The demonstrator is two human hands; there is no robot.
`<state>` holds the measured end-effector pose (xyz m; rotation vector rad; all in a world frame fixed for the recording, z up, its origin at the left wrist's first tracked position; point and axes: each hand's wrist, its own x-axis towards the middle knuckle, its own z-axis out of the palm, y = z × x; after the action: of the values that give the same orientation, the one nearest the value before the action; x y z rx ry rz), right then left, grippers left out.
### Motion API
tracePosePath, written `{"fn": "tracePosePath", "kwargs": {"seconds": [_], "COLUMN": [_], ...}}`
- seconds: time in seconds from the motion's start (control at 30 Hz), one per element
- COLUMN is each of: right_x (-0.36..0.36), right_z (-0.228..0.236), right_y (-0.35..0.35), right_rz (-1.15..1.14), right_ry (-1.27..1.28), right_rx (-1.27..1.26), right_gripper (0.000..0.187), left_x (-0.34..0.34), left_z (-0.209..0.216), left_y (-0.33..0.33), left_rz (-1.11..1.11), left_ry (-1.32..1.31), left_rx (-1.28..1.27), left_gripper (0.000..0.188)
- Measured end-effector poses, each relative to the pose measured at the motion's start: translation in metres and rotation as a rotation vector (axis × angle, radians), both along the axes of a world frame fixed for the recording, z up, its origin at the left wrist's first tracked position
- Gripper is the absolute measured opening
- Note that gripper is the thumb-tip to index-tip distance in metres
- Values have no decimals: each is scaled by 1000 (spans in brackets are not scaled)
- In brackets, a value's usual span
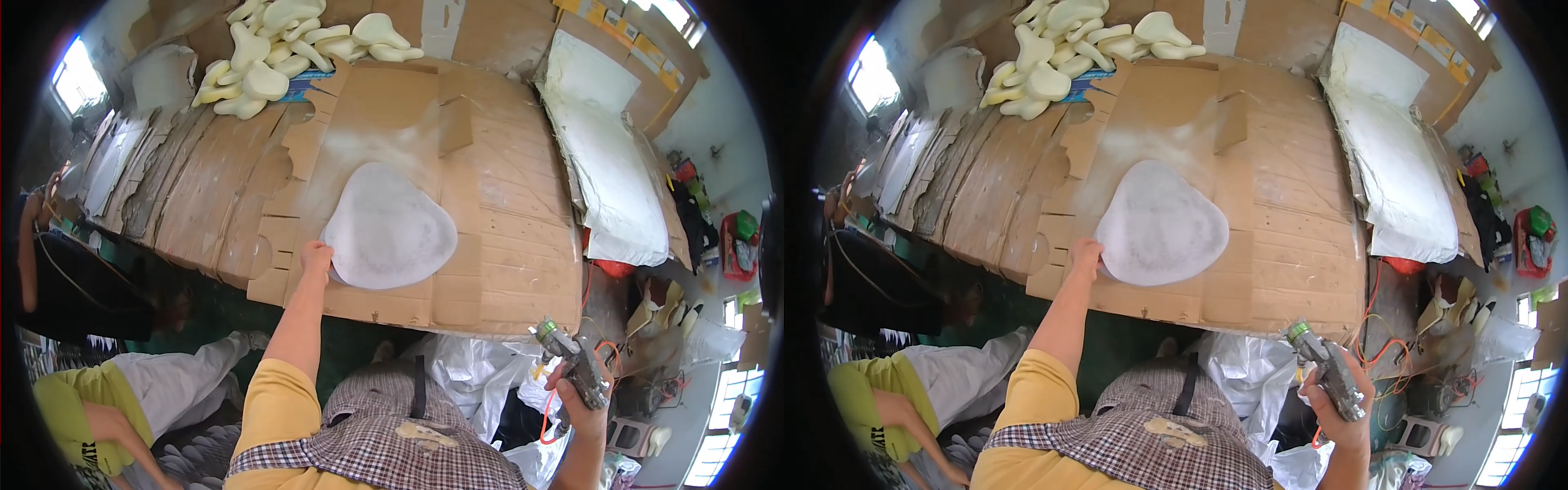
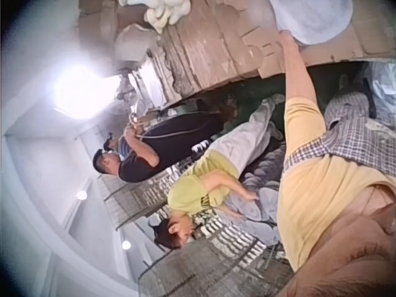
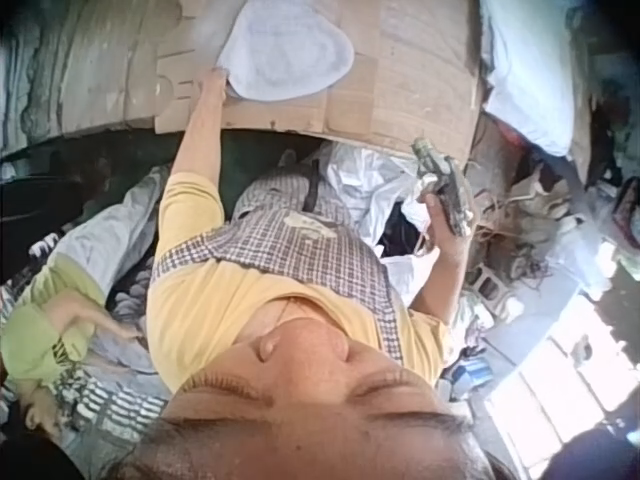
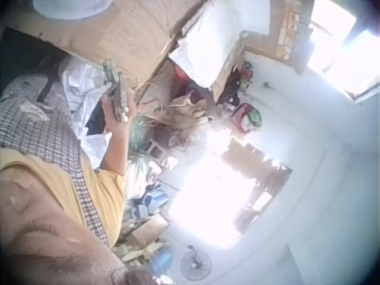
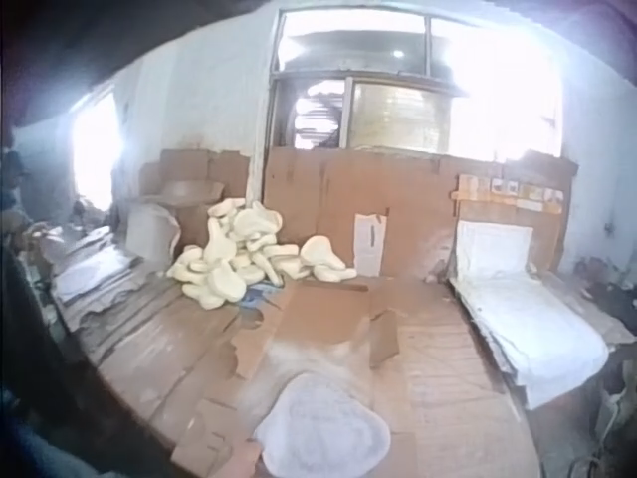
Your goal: Applying spray adhesive to white foam pads and passing them to a coworker for assembly.
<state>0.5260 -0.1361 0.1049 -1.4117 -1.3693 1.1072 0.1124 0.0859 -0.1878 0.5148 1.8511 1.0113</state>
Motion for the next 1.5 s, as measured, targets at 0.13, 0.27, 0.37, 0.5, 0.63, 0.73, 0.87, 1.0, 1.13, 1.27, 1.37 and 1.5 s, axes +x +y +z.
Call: {"fn": "tracePosePath", "kwargs": {"seconds": [0.13, 0.27, 0.37, 0.5, 0.63, 0.73, 0.87, 1.0, 1.13, 1.27, 1.37, 1.5], "right_x": [9, 18, 27, 25, 16, 10, 13, 13, 14, 19, 24, 16], "right_z": [-1, -1, 4, 9, -6, -5, -9, -18, -20, -15, -12, -7], "right_y": [-14, -28, -34, -37, -24, -18, -17, -17, -17, -18, -19, -21], "right_rz": [47, 140, -78, 128, 227, 72, 141, 212, 276, 204, 241, 252], "right_ry": [95, -113, -61, 31, 20, 99, 85, -13, -105, -118, -100, 32], "right_rx": [-29, 22, -65, -165, -83, -99, -46, -30, -31, -51, -117, -128], "right_gripper": [50, 48, 47, 45, 45, 48, 53, 54, 54, 53, 52, 51], "left_x": [2, 2, 4, 37, 39, 42, 49, 55, 23, -44, -100, -137], "left_z": [-24, -28, -37, -22, -9, 9, 58, 152, 206, 215, 197, 215], "left_y": [-4, -7, -17, -28, -29, -23, -4, 2, -12, -42, -69, -104], "left_rz": [227, 204, 268, 136, 91, 65, 40, 51, 201, 301, 367, 101], "left_ry": [-129, -388, -501, -321, -280, -312, -483, -714, -887, -892, -758, -263], "left_rx": [100, 86, 82, 106, 120, 194, 470, 742, 1089, 1189, 1229, 1395], "left_gripper": [44, 50, 45, 43, 47, 50, 40, 37, 38, 32, 33, 20]}}
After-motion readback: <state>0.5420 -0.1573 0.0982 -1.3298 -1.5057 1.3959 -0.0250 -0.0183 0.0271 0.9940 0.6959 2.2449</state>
